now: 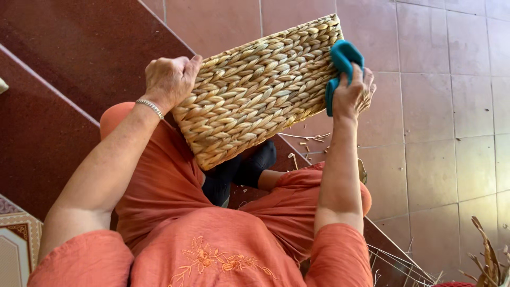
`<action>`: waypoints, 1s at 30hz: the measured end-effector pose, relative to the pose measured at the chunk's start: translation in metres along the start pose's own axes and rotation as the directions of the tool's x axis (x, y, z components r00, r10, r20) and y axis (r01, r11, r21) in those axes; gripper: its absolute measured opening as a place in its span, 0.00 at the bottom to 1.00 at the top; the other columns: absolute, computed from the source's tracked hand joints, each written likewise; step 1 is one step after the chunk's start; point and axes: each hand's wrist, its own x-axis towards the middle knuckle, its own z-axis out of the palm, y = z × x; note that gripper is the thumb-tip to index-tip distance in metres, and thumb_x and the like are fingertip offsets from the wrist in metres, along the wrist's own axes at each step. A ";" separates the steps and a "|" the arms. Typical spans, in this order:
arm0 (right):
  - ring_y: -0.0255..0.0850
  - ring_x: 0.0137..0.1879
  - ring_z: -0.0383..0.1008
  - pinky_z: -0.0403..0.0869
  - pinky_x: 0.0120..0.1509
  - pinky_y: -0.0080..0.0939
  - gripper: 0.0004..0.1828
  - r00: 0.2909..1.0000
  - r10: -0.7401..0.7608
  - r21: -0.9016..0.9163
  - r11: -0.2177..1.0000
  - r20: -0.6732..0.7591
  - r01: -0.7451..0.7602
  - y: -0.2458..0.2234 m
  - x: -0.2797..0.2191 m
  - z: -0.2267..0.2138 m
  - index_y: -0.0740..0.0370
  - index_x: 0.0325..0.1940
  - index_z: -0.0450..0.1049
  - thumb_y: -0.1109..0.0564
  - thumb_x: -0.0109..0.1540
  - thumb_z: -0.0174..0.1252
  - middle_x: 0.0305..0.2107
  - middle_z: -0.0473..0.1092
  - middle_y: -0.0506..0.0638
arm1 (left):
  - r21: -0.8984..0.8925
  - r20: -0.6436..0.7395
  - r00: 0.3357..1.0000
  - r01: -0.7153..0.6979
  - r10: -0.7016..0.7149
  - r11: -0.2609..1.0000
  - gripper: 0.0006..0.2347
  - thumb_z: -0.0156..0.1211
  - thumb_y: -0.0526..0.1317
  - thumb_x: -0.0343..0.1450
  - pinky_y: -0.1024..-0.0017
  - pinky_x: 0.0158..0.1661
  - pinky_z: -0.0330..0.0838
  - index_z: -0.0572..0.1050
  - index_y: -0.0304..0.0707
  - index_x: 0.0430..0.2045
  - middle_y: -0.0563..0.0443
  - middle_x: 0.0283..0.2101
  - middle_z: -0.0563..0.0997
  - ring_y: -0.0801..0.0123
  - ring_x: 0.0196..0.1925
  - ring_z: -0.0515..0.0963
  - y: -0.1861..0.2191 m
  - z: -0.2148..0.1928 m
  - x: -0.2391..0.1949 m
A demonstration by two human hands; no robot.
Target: The person sits on the floor and wipes a rectangular woven basket with a blue cloth. They rotate the basket to clean the interior, exterior sides, and bottom, then set it aside and repeat the process on a second basket.
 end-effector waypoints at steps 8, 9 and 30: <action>0.56 0.56 0.66 0.73 0.52 0.55 0.17 0.908 -0.391 0.420 0.857 0.152 0.299 -0.201 -0.087 -0.023 0.54 0.54 0.76 0.63 0.65 0.48 0.55 0.67 0.63 | -0.121 0.146 0.980 0.154 -0.135 0.981 0.29 0.31 0.55 0.84 0.59 0.21 0.68 0.73 0.42 0.18 0.46 0.14 0.74 0.59 0.14 0.73 -0.019 0.013 -0.007; 0.52 0.65 0.66 0.74 0.64 0.56 0.13 0.823 -0.562 0.380 0.780 0.077 0.497 -0.237 -0.104 -0.033 0.50 0.54 0.74 0.61 0.67 0.54 0.57 0.66 0.54 | -0.169 0.138 0.975 0.197 -0.175 0.966 0.32 0.29 0.57 0.85 0.58 0.25 0.68 0.72 0.40 0.13 0.46 0.15 0.73 0.60 0.16 0.73 -0.023 0.011 -0.005; 0.54 0.54 0.72 0.71 0.54 0.62 0.14 0.960 -0.278 -0.150 0.948 0.039 0.280 -0.103 0.001 -0.001 0.56 0.55 0.75 0.56 0.65 0.53 0.54 0.69 0.61 | -0.045 0.026 0.995 0.101 -0.099 0.994 0.12 0.63 0.51 0.76 0.60 0.29 0.72 0.85 0.46 0.29 0.45 0.21 0.80 0.55 0.23 0.80 0.018 -0.005 -0.006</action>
